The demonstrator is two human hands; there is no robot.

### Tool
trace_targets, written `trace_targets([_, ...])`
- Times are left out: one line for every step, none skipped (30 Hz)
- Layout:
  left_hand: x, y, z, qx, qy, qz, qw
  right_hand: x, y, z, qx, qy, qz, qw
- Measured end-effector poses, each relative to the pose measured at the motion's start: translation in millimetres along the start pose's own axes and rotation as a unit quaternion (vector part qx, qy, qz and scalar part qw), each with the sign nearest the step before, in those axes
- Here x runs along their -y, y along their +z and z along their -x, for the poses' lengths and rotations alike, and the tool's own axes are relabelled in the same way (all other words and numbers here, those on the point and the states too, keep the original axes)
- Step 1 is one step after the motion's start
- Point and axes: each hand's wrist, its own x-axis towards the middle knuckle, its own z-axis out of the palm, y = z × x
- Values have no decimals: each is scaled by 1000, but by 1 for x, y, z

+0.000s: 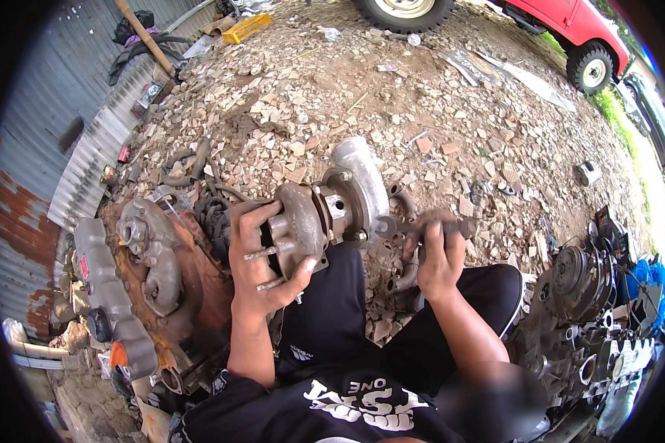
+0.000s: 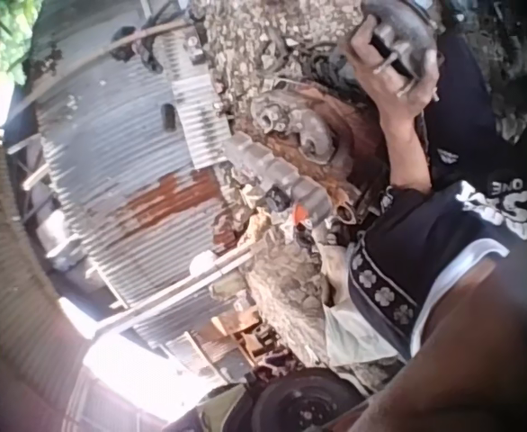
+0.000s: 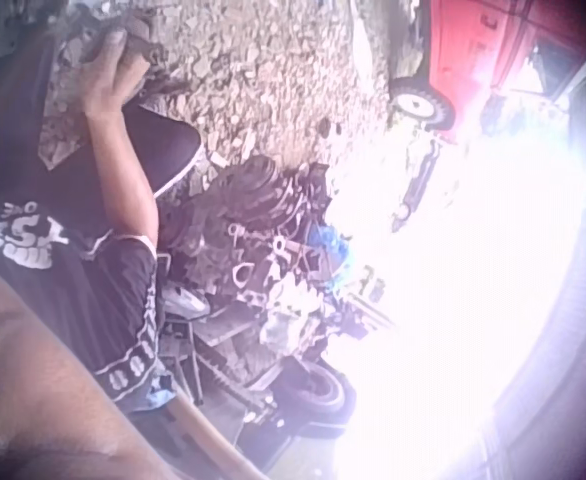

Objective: The person sits on the ground and uses a wrench to loosen and tighten bolts on a turbocharger. They rotate the component to access different sides and continue adjusting fasteners throughout the clip.

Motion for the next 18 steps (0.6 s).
trace_targets([-1, 0, 0, 3, -4, 3, 1000, 0, -7, 4, 52, -82, 76, 992])
trace_targets([-1, 0, 0, 4, -3, 1, 1000, 1, -11, 6, 103, -162, 152, 970])
trace_targets([-1, 0, -1, 6, -3, 0, 1000, 7, -13, -2, 157, -306, 225, 911])
trace_targets([0, 0, -2, 8, -2, -1, 1000, 6, -12, 0, 171, -336, 240, 894])
trace_targets([0, 1, -2, 5, 1, -2, 1000, 6, -11, 5, 183, -366, 258, 875])
trace_targets([1, 1, -2, 4, 5, -2, 1000, 6, -10, 9, 195, -395, 276, 855])
trace_targets([2, 2, -2, 2, 8, -2, 1000, 1, -9, 12, 177, -405, 279, 853])
trace_targets([3, 3, 0, -1, -3, 9, 1000, 2, -7, 12, 178, -405, 295, 847])
trace_targets([5, 3, 3, -3, -13, 20, 1000, 4, -6, 12, 180, -406, 312, 840])
trace_targets([6, 4, 4, -6, -24, 31, 999, 5, -6, 11, 181, -406, 328, 834])
trace_targets([5, 3, 3, -2, -14, 19, 1000, 2, -7, 10, 177, -413, 337, 827])
trace_targets([3, 2, 1, 1, -5, 6, 1000, 0, -8, 11, 179, -422, 348, 818])
trace_targets([1, 2, -1, 5, 5, -7, 1000, -2, -9, 12, 181, -430, 360, 808])
trace_targets([2, 2, 0, 2, -2, 0, 1000, -2, -8, 12, 183, -439, 370, 798])
trace_targets([2, 3, 1, -1, -8, 6, 1000, -2, -5, 14, 172, -443, 389, 790])
trace_targets([2, 4, 1, -4, -15, 12, 1000, -2, 0, 16, 160, -447, 407, 780])
trace_targets([1, 5, 2, -7, -14, 14, 1000, -2, 5, 18, 147, -451, 426, 770])
trace_targets([0, 6, 2, -9, -13, 15, 1000, -3, 9, 19, 142, -449, 432, 769])
